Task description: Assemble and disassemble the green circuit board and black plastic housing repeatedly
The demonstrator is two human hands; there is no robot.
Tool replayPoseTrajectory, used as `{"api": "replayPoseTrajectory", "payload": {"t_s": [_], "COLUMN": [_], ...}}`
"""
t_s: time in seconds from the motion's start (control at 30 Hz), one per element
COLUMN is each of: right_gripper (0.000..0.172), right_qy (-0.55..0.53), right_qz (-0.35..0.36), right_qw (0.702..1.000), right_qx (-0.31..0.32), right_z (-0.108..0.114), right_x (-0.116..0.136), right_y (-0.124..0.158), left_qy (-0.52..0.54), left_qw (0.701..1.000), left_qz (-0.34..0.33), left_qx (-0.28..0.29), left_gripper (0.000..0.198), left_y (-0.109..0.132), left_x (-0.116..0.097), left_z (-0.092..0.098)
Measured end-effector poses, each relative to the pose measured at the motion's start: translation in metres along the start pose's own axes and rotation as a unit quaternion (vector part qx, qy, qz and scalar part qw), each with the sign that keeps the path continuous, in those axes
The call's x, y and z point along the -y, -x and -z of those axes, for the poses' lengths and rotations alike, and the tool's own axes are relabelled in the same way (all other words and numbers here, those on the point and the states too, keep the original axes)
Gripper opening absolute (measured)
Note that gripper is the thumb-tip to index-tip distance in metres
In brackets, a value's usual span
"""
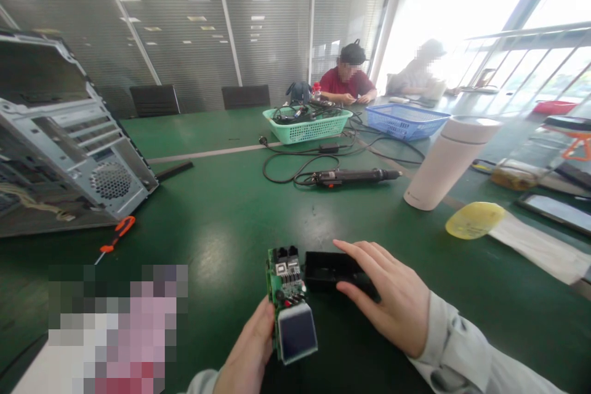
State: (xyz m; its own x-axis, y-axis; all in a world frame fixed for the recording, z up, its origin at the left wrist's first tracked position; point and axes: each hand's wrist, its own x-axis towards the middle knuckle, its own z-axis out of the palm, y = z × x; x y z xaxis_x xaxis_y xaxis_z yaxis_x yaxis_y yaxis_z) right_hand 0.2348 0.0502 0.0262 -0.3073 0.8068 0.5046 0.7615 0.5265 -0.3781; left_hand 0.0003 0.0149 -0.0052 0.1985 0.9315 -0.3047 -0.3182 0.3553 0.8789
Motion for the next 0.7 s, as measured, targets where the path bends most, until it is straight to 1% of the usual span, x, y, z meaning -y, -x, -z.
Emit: {"api": "replayPoseTrajectory", "payload": {"t_s": [0.07,0.13,0.17,0.23,0.3,0.33,0.37,0.4,0.43,0.5,0.53,0.57,0.63,0.7], "right_gripper": [0.038,0.04,0.042,0.048,0.055,0.057,0.058,0.059,0.06,0.06,0.06,0.057,0.049,0.044], "right_qy": [-0.085,-0.175,-0.207,-0.242,-0.258,-0.28,-0.314,-0.353,-0.406,-0.513,-0.554,-0.587,-0.651,-0.691], "right_qz": [-0.084,-0.169,-0.2,-0.238,-0.261,-0.28,-0.302,-0.323,-0.347,-0.388,-0.403,-0.415,-0.443,-0.46], "right_qw": [0.993,0.97,0.957,0.94,0.929,0.917,0.896,0.87,0.83,0.73,0.682,0.641,0.551,0.492], "right_qx": [0.002,0.014,0.022,0.037,0.044,0.058,0.083,0.118,0.159,0.233,0.257,0.268,0.275,0.262], "right_z": [-0.003,-0.006,-0.007,-0.007,-0.007,-0.006,-0.004,-0.003,-0.002,0.001,0.002,0.004,0.005,0.006], "right_x": [-0.003,-0.007,-0.009,-0.013,-0.015,-0.015,-0.014,-0.013,-0.011,-0.006,-0.004,-0.001,0.005,0.008], "right_y": [0.0,0.0,0.0,-0.001,-0.001,-0.001,-0.001,-0.002,-0.002,-0.005,-0.007,-0.008,-0.011,-0.012], "left_qy": [0.06,0.098,0.108,0.118,0.123,0.123,0.123,0.122,0.122,0.126,0.13,0.133,0.14,0.148], "left_qw": [0.997,0.994,0.993,0.992,0.991,0.991,0.991,0.991,0.991,0.991,0.99,0.99,0.989,0.988], "left_qz": [0.005,0.006,0.007,0.007,0.007,0.007,0.007,0.006,0.004,0.0,0.0,0.002,0.008,0.006], "left_qx": [0.043,0.055,0.056,0.053,0.05,0.051,0.052,0.052,0.054,0.051,0.049,0.047,0.042,0.042], "left_gripper": [0.055,0.05,0.047,0.044,0.043,0.043,0.044,0.044,0.045,0.045,0.046,0.046,0.047,0.049], "left_y": [0.0,0.002,0.003,0.005,0.006,0.006,0.006,0.005,0.004,0.002,0.001,0.0,-0.002,-0.004], "left_x": [-0.009,-0.016,-0.018,-0.019,-0.018,-0.016,-0.016,-0.015,-0.015,-0.016,-0.016,-0.017,-0.016,-0.013], "left_z": [-0.006,-0.012,-0.015,-0.016,-0.015,-0.014,-0.013,-0.012,-0.012,-0.014,-0.014,-0.015,-0.016,-0.016]}}
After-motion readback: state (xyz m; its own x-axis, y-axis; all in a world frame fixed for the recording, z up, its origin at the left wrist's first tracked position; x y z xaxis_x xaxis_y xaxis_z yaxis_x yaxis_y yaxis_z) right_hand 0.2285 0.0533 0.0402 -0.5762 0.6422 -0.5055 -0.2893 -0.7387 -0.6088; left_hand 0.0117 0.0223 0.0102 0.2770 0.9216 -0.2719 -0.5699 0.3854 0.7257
